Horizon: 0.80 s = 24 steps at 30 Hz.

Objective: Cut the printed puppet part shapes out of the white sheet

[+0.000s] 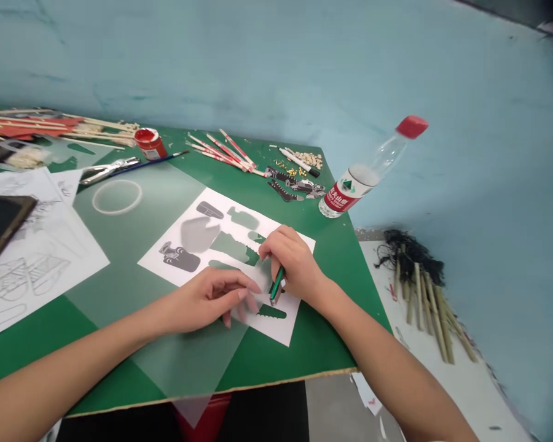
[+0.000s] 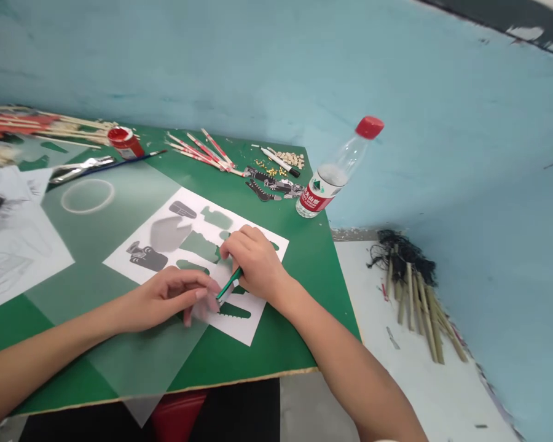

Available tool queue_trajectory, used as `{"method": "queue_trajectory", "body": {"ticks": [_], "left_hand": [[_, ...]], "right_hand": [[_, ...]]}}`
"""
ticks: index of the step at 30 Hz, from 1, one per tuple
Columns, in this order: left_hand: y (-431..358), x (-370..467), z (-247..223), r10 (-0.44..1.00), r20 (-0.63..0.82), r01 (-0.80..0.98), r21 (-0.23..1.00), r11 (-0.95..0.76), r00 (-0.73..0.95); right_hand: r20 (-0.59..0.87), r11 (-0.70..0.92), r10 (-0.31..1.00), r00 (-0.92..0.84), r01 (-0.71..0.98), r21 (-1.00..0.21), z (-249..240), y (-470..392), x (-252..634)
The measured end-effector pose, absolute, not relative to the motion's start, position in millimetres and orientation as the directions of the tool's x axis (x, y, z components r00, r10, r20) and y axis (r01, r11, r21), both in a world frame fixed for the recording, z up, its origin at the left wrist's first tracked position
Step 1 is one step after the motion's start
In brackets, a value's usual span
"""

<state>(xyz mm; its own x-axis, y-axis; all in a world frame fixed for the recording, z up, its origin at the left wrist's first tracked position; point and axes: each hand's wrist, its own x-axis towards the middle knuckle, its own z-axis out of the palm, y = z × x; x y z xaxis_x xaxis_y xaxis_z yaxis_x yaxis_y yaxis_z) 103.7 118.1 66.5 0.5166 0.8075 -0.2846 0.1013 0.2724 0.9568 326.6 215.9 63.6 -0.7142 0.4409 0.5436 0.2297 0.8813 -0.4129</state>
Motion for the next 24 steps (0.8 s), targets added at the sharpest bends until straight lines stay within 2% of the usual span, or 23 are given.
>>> {"method": "queue_trajectory", "body": {"ticks": [8,17,20,24], "left_hand": [[122.4,99.3,68.8,0.809,-0.253,0.003,0.955,0.296,0.53],[125.4,96.9,69.2,0.794,-0.243,0.016,0.959,0.283,0.557],[125.8,95.7,68.3,0.781,-0.24,0.011,0.958,0.287,0.576],[126.2,95.8,64.5,0.781,-0.227,-0.008,0.958,0.285,0.582]], "right_hand": [[0.532,0.862,0.461,-0.71,0.218,-0.457,64.5,209.8,323.8],[0.534,0.825,0.484,-0.693,0.158,-0.543,62.2,199.2,314.8],[0.544,0.836,0.475,-0.692,0.163,-0.524,64.3,199.3,316.2],[0.638,0.89,0.433,-0.637,0.189,-0.415,64.9,200.0,322.1]]}}
